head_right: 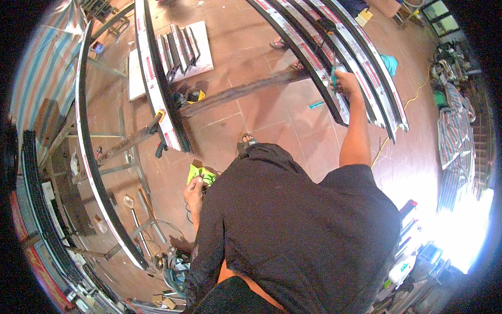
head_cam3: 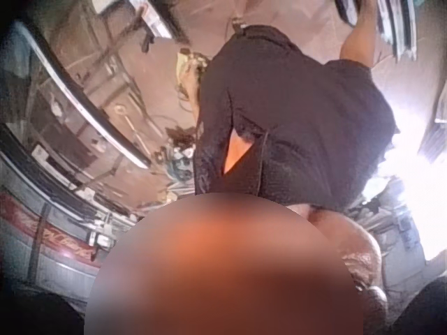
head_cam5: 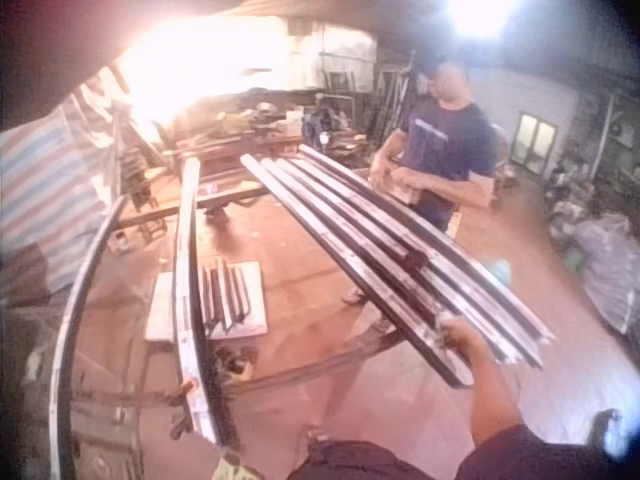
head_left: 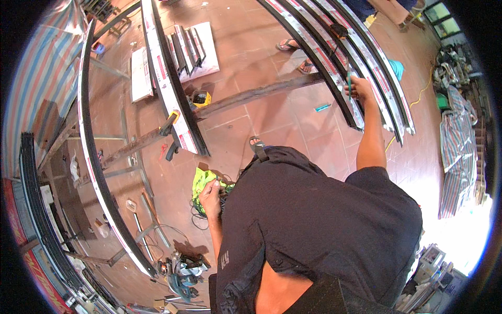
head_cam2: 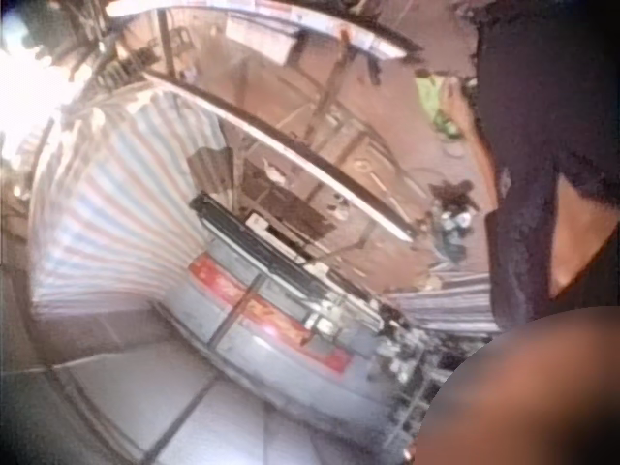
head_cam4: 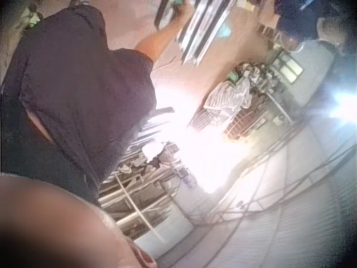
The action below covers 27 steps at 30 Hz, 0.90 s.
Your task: The person untangles black cables, measures and cuts them with scissors, and inserts them into long white light bars clamped on a workbench. A coworker handles similar light bars nearby. The person repeats the cut-and-insert cycle on multiple bars.
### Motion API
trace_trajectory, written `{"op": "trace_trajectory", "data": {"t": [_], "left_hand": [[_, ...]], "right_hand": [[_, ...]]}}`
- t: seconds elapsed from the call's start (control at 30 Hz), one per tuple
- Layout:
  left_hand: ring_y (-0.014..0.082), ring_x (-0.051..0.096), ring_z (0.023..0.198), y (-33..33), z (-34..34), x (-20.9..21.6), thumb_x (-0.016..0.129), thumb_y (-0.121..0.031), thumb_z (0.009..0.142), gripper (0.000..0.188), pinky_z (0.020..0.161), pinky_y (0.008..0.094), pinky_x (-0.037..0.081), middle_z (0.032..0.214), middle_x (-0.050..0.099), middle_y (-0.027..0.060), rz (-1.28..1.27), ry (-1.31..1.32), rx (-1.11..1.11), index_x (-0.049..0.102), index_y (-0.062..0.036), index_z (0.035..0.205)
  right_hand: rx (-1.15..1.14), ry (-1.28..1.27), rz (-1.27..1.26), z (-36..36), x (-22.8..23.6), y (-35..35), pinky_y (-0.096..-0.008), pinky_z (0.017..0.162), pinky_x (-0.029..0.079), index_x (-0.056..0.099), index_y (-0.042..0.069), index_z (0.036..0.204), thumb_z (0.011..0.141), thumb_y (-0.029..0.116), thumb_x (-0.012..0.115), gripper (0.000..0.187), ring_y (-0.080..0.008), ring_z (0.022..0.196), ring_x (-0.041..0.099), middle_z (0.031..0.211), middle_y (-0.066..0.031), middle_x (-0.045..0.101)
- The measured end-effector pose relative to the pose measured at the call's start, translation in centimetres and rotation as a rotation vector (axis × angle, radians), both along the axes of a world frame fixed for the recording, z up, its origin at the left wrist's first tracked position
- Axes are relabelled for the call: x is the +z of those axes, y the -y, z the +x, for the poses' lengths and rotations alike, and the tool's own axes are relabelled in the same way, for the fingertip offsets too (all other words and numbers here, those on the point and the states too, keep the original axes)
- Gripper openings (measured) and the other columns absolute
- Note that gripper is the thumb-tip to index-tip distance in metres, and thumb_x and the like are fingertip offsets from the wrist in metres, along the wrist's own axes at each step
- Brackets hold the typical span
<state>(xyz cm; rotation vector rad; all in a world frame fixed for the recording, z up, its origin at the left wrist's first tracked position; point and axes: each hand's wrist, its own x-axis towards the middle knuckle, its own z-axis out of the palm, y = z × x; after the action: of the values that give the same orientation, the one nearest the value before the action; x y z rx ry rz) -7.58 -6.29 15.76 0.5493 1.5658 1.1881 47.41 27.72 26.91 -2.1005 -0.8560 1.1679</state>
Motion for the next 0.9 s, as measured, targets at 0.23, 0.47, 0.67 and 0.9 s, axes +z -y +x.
{"op": "trace_trajectory", "data": {"t": [0.23, 0.47, 0.67, 0.9], "left_hand": [[0.0095, 0.061, 0.076, 0.0, -1.4, 5.3, 0.069, -0.014, 0.091, 0.022, 0.071, 0.0255, 0.048, 0.083, 0.069, 0.0043, -0.158, -0.202, 0.029, 0.075, 0.0044, 0.102], [0.0095, 0.062, 0.075, -2.7, -3.4, 11.6, 0.072, -0.018, 0.093, 0.023, 0.066, 0.0263, 0.049, 0.079, 0.069, 0.0053, 0.142, -0.211, 0.303, 0.075, 0.0026, 0.103], [0.0148, 0.061, 0.051, -1.3, -3.4, 16.2, 0.072, -0.016, 0.095, 0.020, 0.047, 0.0271, 0.047, 0.066, 0.065, 0.0059, 0.227, -0.035, 0.478, 0.071, 0.0037, 0.098], [0.0005, 0.036, 0.051, 2.1, -3.0, 17.5, 0.075, -0.016, 0.090, 0.023, 0.045, 0.0214, 0.022, 0.062, 0.051, -0.0077, 0.157, 0.012, 0.610, 0.075, 0.0044, 0.099]], "right_hand": [[0.207, -0.942, 0.535, -13.1, 0.6, 2.0, -0.0274, 0.058, 0.046, 0.047, 0.002, 0.134, 0.097, 0.013, 0.060, 0.041, -0.0141, 0.066, 0.056, 0.088, -0.0053, 0.056], [1.452, -0.475, 0.257, -32.7, 0.4, 6.9, -0.0338, 0.076, 0.049, 0.061, 0.003, 0.125, 0.097, 0.058, 0.058, 0.062, -0.0206, 0.084, 0.061, 0.095, -0.0080, 0.063], [2.057, -0.472, 0.003, -41.4, 1.4, 10.4, -0.0408, 0.094, 0.049, 0.062, 0.002, 0.126, 0.091, 0.074, 0.054, 0.081, -0.0257, 0.111, 0.062, 0.117, -0.0182, 0.067], [2.039, -0.679, -0.352, -45.1, 3.3, 11.9, -0.0193, 0.065, 0.039, 0.058, 0.002, 0.127, 0.086, 0.061, 0.071, 0.073, -0.0028, 0.075, 0.045, 0.085, 0.0065, 0.051]]}}
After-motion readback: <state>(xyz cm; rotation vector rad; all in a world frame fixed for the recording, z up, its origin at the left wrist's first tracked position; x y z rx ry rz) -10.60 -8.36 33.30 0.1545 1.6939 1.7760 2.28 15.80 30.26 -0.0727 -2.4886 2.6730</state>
